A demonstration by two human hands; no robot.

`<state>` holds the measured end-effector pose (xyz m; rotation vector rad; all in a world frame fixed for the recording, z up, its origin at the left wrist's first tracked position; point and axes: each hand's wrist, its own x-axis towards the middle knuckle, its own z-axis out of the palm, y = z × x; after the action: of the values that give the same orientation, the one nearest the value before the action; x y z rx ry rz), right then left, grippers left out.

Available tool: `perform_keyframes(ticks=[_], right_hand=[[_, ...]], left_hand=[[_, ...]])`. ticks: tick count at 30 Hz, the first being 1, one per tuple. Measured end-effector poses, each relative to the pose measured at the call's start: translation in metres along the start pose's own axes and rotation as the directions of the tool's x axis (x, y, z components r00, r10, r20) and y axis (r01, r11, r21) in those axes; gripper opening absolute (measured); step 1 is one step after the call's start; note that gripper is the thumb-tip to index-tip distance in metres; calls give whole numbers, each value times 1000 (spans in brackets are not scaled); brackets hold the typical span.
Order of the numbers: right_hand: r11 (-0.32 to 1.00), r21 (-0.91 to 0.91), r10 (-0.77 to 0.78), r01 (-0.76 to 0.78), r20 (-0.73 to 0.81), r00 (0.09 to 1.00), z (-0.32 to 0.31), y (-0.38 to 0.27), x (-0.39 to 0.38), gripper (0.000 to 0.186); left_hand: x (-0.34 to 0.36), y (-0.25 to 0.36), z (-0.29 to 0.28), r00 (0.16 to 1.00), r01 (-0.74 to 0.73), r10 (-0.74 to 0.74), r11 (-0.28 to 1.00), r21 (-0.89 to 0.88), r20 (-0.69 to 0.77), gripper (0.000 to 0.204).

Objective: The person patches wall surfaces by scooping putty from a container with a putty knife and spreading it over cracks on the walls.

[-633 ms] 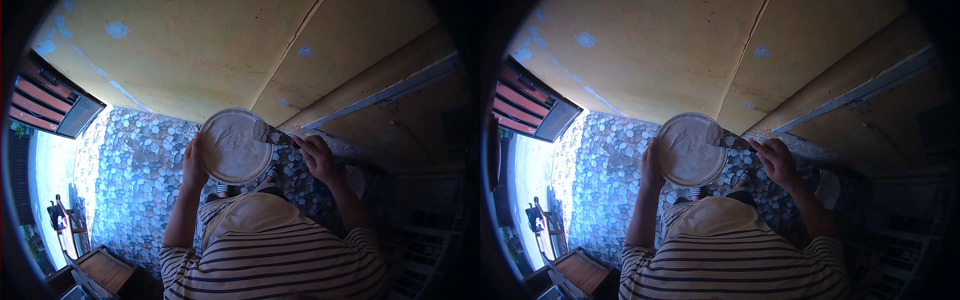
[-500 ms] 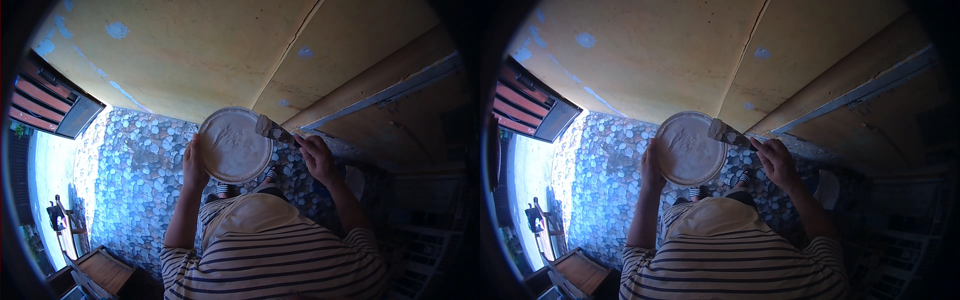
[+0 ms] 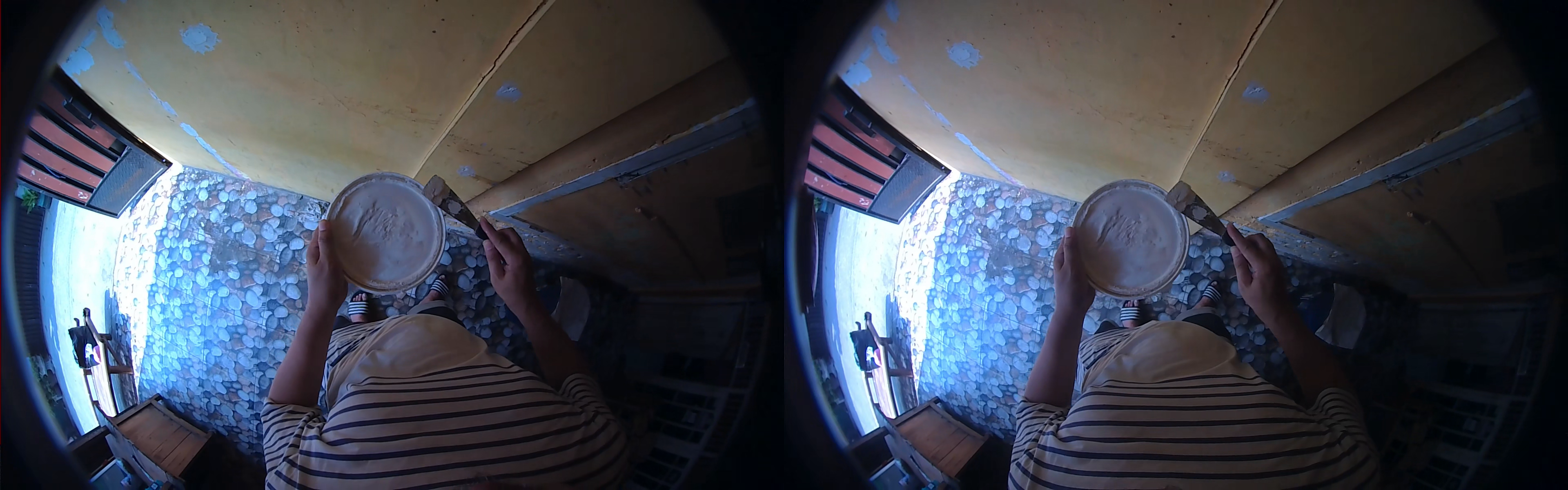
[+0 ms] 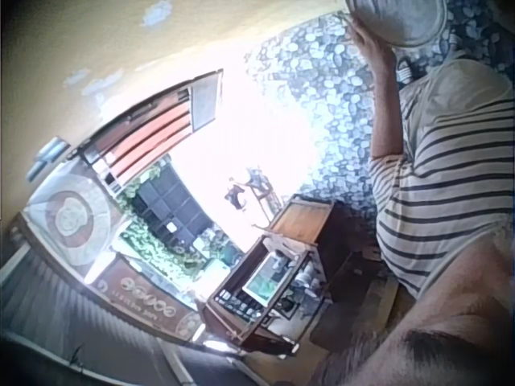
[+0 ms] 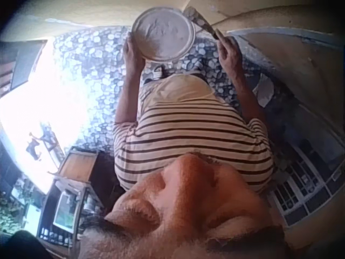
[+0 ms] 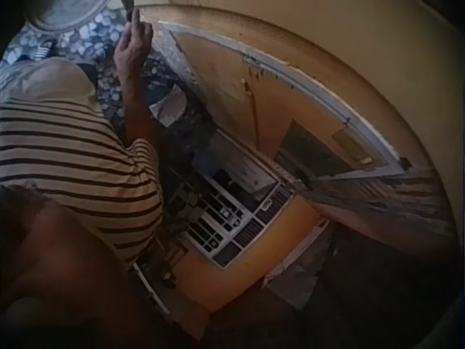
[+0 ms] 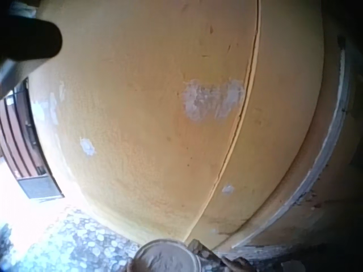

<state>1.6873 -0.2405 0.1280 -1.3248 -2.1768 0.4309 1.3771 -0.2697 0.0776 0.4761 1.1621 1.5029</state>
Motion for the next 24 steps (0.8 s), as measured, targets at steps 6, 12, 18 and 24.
perform_keyframes(ticks=[6, 12, 18, 24], right_hand=[[943, 295, 140, -155, 73, 988, -7, 4, 6, 39], [682, 576, 332, -450, 304, 893, -18, -9, 13, 39], [519, 653, 374, -552, 407, 833, -24, -9, 17, 40], [535, 649, 367, -540, 397, 841, -31, -23, 17, 34]], left_hand=[[11, -4, -8, 998, -63, 63, 998, 22, -7, 51], [14, -3, -7, 999, -49, 49, 997, 54, -7, 51], [19, -11, -7, 998, -59, 59, 998, -33, -8, 49], [20, -9, -2, 998, -36, 33, 996, -80, -50, 49]])
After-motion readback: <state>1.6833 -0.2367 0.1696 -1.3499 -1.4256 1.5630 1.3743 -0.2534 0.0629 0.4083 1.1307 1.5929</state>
